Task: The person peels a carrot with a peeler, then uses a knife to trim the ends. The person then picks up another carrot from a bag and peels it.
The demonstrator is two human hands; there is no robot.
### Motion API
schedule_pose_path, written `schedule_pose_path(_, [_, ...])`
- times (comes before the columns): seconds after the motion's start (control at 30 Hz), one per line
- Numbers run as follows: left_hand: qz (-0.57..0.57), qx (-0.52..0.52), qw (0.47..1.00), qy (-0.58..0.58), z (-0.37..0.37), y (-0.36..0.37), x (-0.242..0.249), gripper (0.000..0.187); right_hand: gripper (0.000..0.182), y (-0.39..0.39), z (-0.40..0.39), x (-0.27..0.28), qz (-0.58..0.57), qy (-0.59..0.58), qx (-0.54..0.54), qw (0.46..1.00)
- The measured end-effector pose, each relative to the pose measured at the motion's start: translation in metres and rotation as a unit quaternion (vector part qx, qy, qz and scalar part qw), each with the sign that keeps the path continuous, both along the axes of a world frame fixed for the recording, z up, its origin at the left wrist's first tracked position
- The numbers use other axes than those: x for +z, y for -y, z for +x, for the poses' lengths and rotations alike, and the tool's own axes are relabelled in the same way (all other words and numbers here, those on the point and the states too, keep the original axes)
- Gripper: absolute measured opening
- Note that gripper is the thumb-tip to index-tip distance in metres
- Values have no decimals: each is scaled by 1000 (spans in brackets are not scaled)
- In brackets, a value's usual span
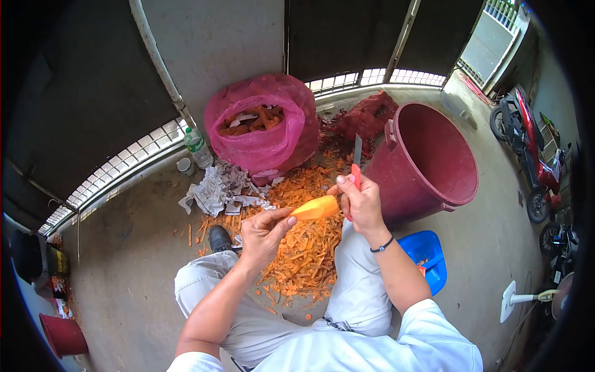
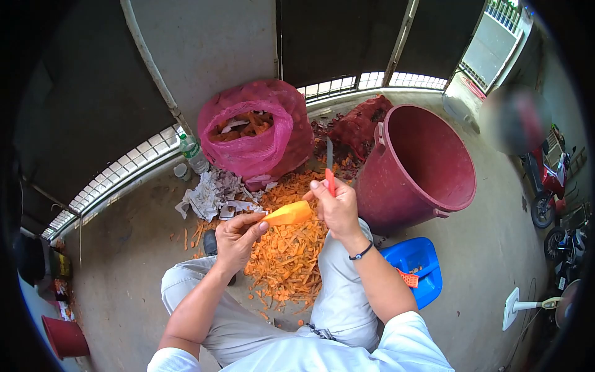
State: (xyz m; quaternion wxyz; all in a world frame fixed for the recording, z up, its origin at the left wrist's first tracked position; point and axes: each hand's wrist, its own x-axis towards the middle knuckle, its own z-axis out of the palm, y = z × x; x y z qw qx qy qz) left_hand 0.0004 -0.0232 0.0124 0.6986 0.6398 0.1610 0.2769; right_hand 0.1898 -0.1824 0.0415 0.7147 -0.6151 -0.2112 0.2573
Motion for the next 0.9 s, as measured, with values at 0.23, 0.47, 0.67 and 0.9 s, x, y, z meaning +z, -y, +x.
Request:
schedule_pose_path(0.23, [146,4,989,26,1,-4,-2,20,37,17,-15,10,-24,-120,155,980])
schedule_pose_path(0.47, [-247,-49,967,45,11,3,-13,39,21,6,-54,15,93,-340,122,928])
schedule_pose_path(0.67, [-183,-92,977,60,8,17,5,42,17,0,-72,6,116,-382,101,911])
schedule_pose_path(0.9, [-369,122,906,169,1,-51,12,19,41,8,-58,5,123,-183,55,974])
